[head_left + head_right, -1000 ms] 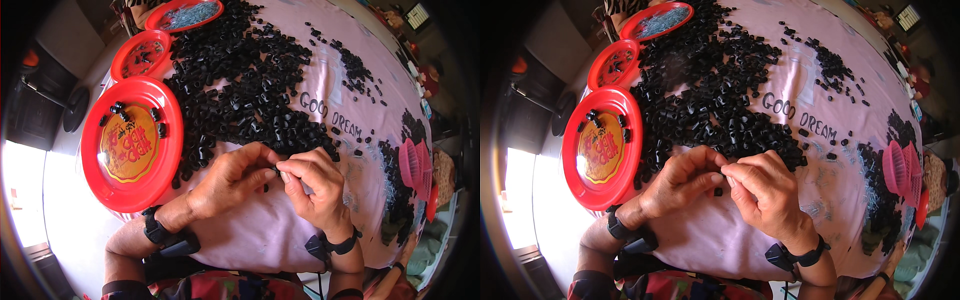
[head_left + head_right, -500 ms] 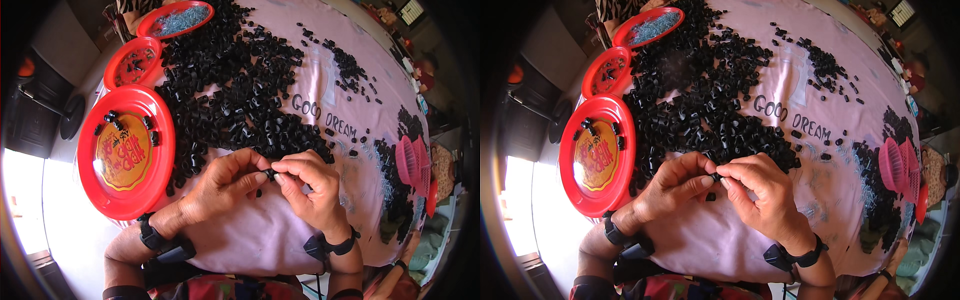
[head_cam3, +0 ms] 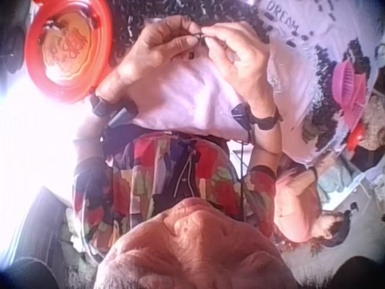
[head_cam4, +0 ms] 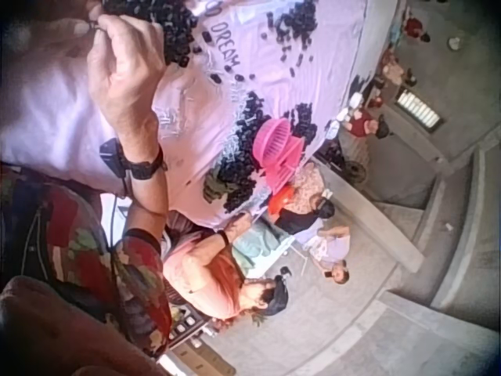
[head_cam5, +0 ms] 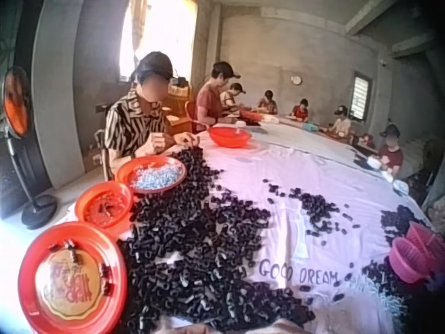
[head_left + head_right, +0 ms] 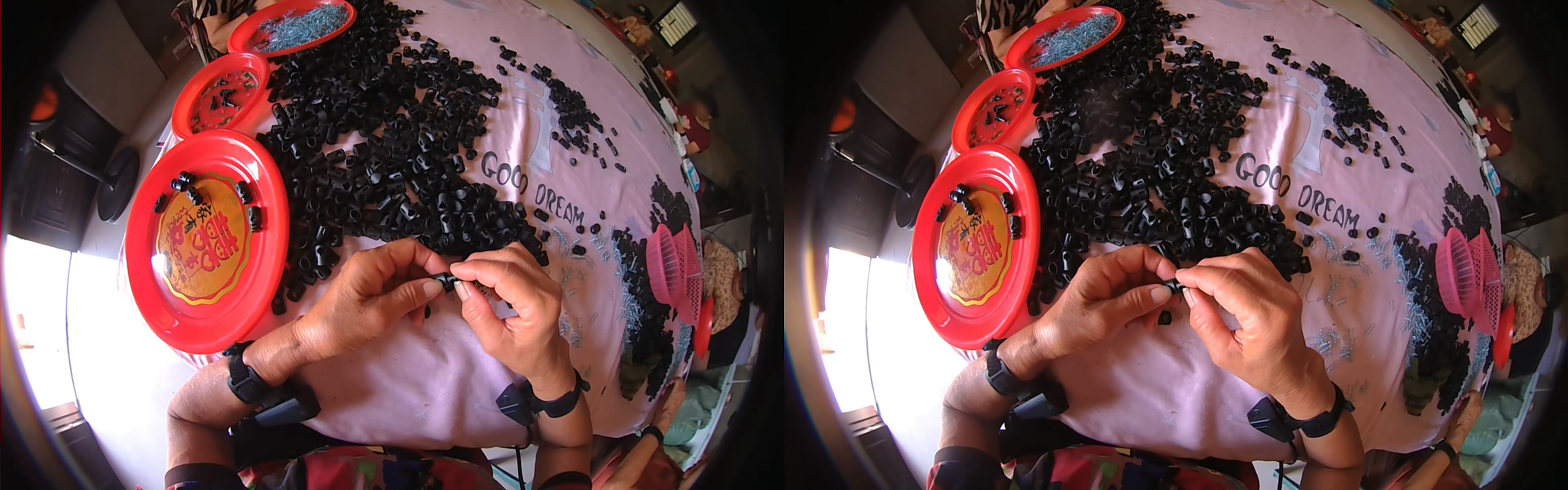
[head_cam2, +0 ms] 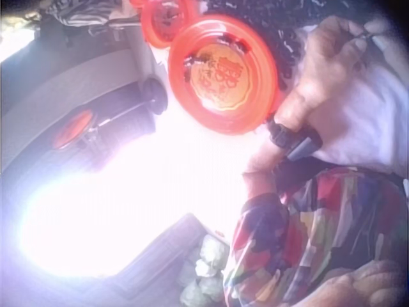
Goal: Assembling small black plastic components by manually inserting metal pins into them.
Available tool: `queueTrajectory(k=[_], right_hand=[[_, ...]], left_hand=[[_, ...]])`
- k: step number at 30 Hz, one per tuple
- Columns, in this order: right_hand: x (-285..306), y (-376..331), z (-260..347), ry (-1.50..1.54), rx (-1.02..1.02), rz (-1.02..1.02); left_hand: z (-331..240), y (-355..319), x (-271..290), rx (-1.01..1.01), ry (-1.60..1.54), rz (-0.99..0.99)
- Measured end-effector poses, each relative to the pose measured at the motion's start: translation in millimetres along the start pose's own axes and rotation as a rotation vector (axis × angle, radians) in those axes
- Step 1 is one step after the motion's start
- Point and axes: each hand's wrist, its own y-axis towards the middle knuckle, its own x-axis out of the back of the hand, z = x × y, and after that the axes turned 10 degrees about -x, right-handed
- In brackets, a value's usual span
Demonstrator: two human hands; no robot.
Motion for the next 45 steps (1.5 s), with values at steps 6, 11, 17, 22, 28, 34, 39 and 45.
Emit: queueTrajectory(k=[6, 11, 17, 22, 28, 34, 39, 45], right_hand=[[-0.3, -0.1, -2.0, 0.02, 0.0, 0.005], [-3.7, -0.3, -5.3, 0.033, -0.011, 0.008], [-3.4, -0.7, -9.3, 0.061, 0.044, 0.016], [-6.9, -3.1, -10.5, 0.06, 0.048, 0.007], [-8.3, -3.9, -12.7, 0.167, -0.089, 0.006], [-8.2, 0.5, -11.0, -0.041, 0.117, -0.091], [-4.2, 0.8, -5.1, -0.093, 0.184, -0.024], [-6.1, -0.8, -5.9, -0.087, 0.186, -0.04]], left_hand=[[1.4, -1.8, -2.7, -0.047, 0.165, -0.038], [3.9, -3.8, -3.4, -0.072, 0.249, -0.066], [8.0, -4.0, -5.9, -0.171, 0.451, -0.064], [9.9, -4.9, -8.1, -0.181, 0.451, -0.073], [10.5, -2.8, -13.8, -0.227, 0.548, -0.137], [1.0, 8.7, -16.4, 0.034, 0.175, -0.183], [-0.7, 8.8, -11.3, 0.063, 0.108, -0.116], [-0.4, 9.0, -12.3, 0.046, 0.057, -0.109]])
